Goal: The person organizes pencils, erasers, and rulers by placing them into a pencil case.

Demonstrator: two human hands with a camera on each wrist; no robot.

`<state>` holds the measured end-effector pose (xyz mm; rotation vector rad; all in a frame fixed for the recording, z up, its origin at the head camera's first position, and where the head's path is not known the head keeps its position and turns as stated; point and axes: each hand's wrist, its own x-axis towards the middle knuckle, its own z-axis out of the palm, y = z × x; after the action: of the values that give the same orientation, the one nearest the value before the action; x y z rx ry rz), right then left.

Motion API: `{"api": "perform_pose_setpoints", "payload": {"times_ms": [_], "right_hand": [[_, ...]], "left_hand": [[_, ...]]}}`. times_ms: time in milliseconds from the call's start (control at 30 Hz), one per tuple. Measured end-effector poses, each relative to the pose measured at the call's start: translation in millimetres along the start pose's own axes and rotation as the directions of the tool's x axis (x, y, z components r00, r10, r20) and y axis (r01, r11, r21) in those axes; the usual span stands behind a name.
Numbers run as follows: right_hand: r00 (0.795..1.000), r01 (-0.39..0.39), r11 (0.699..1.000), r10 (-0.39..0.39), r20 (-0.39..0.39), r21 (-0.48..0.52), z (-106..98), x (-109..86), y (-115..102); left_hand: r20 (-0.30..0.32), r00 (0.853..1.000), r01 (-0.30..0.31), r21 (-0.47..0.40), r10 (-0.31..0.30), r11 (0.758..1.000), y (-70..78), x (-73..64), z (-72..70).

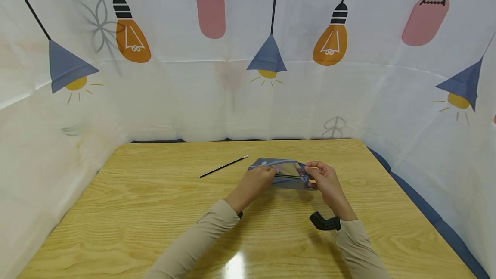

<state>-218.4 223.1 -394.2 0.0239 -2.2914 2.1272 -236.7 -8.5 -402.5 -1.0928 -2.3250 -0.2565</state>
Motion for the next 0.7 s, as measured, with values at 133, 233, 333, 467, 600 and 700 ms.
{"api": "perform_pose_setpoints", "payload": {"times_ms": [133, 233, 333, 467, 600, 700], "right_hand": [[1.000, 0.008, 1.000, -0.008, 0.007, -0.009, -0.8, 0.5, 1.7], [1.000, 0.019, 1.000, -0.019, 0.009, -0.002, -0.6, 0.4, 2.1], [1.000, 0.027, 1.000, -0.027, -0.002, 0.014, -0.3, -0.3, 1.1], [0.999, 0.033, 0.999, -0.033, -0.020, 0.019, 0.0, -2.1, -1.5], [0.999, 0.041, 0.999, -0.040, -0.031, 0.008, -0.2, -2.9, -2.8], [0.998, 0.052, 0.999, -0.052, -0.031, 0.000, -1.4, -3.5, -3.0]], "left_hand": [[0.015, 1.000, -0.001, 0.004, 0.001, 1.000, 0.8, 0.6, 1.9], [0.019, 1.000, -0.012, 0.006, 0.012, 1.000, 1.0, 0.8, 3.7], [0.018, 1.000, -0.019, 0.001, 0.019, 1.000, 1.1, 0.8, 4.5], [0.021, 0.999, -0.031, 0.016, 0.031, 0.999, 2.0, 1.0, 3.8], [0.024, 0.998, -0.051, 0.068, 0.049, 0.996, 2.5, 0.5, 6.4], [0.020, 0.998, -0.056, 0.092, 0.055, 0.994, 2.8, 0.3, 9.1]]}}
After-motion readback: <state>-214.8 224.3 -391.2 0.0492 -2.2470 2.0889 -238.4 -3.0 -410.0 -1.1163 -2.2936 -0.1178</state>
